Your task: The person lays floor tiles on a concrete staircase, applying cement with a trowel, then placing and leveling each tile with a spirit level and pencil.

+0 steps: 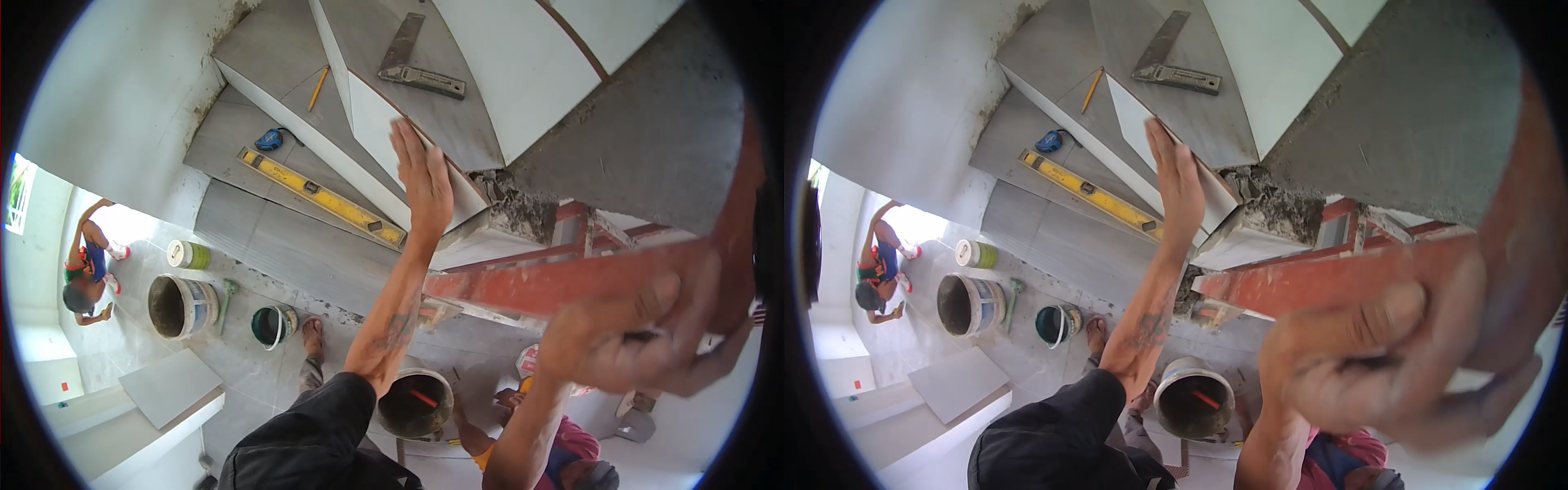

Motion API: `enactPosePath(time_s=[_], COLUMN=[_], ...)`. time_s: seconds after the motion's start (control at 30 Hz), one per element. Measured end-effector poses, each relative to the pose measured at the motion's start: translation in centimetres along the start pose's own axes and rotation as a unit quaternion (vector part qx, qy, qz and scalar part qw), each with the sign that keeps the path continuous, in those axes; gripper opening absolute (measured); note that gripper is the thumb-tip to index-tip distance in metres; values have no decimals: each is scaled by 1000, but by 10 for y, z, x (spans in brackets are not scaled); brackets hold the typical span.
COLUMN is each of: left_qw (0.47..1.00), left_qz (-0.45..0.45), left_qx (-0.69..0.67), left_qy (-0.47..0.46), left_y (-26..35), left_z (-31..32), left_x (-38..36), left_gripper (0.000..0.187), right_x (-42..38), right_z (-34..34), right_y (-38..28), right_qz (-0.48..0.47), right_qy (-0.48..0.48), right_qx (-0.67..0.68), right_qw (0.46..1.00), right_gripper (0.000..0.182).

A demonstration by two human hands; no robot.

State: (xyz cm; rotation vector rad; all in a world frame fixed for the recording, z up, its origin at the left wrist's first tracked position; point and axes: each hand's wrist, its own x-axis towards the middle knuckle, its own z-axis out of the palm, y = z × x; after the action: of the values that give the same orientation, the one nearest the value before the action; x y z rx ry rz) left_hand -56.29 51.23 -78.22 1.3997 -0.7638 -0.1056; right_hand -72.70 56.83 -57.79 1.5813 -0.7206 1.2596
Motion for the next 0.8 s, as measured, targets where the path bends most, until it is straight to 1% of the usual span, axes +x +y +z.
enactPosePath(time_s=[0.03, 0.07, 0.13, 0.17, 0.2, 0.27, 0.3, 0.37, 0.4, 0.43, 0.47, 0.5, 0.57, 0.6, 0.67, 0.7, 0.77, 0.8], left_qw=[1000, 999, 994, 994, 993, 980, 979, 935, 932, 917, 901, 899, 890, 888, 877, 876, 856, 855], left_qz=[17, 27, 9, 75, 81, 119, 124, 269, 275, 288, 301, 303, 314, 313, 324, 324, 357, 356], left_qx=[16, 18, 34, 20, 22, 26, 23, 86, 83, 104, 125, 125, 117, 116, 173, 173, 206, 205], left_qy=[-9, -13, -107, -82, -87, -155, -161, -215, -222, -255, -285, -292, -309, -315, -310, -314, -311, -315], left_y=[4, 6, 11, 16, 21, 26, 24, 16, 15, 14, 13, 14, 15, 17, 23, 26, 30, 30], left_z=[-4, -17, -49, -53, -58, -65, -66, -69, -72, -77, -78, -79, -80, -80, -80, -80, -79, -80], left_x=[-12, -20, -27, -27, -25, -19, -13, -1, 4, 8, 11, 13, 14, 14, 15, 16, 20, 21], left_gripper=[54, 54, 34, 20, 20, 24, 24, 44, 44, 50, 57, 57, 63, 63, 63, 63, 62, 62], right_x=[-1, -1, 1, 4, 5, 6, 7, 6, 5, 5, 5, 4, 3, 2, 1, 1, 1, 1], right_z=[1, 3, 3, 4, 3, 4, 1, 4, 5, 1, 0, 0, 0, 0, -1, 0, -1, -1], right_y=[-4, -8, -7, -3, -5, -9, -12, -4, 0, -10, -7, -4, -1, -1, -1, -1, -1, 0], right_qz=[35, 72, 117, 72, 59, 33, 45, 1, -21, 37, 47, 56, 69, 69, 68, 65, 59, 57], right_qy=[-2, -1, 2, 12, 20, 37, 23, 40, 48, 20, 10, 0, -10, -8, -2, 0, 3, 4], right_qx=[41, 81, 115, 85, 66, 28, 19, 4, -3, 19, 28, 37, 48, 49, 48, 47, 47, 48], right_qw=[999, 994, 986, 994, 996, 998, 999, 999, 999, 999, 998, 998, 996, 996, 997, 997, 997, 997], right_gripper=[31, 31, 31, 29, 28, 26, 26, 26, 26, 25, 26, 26, 26, 26, 27, 27, 27, 27])
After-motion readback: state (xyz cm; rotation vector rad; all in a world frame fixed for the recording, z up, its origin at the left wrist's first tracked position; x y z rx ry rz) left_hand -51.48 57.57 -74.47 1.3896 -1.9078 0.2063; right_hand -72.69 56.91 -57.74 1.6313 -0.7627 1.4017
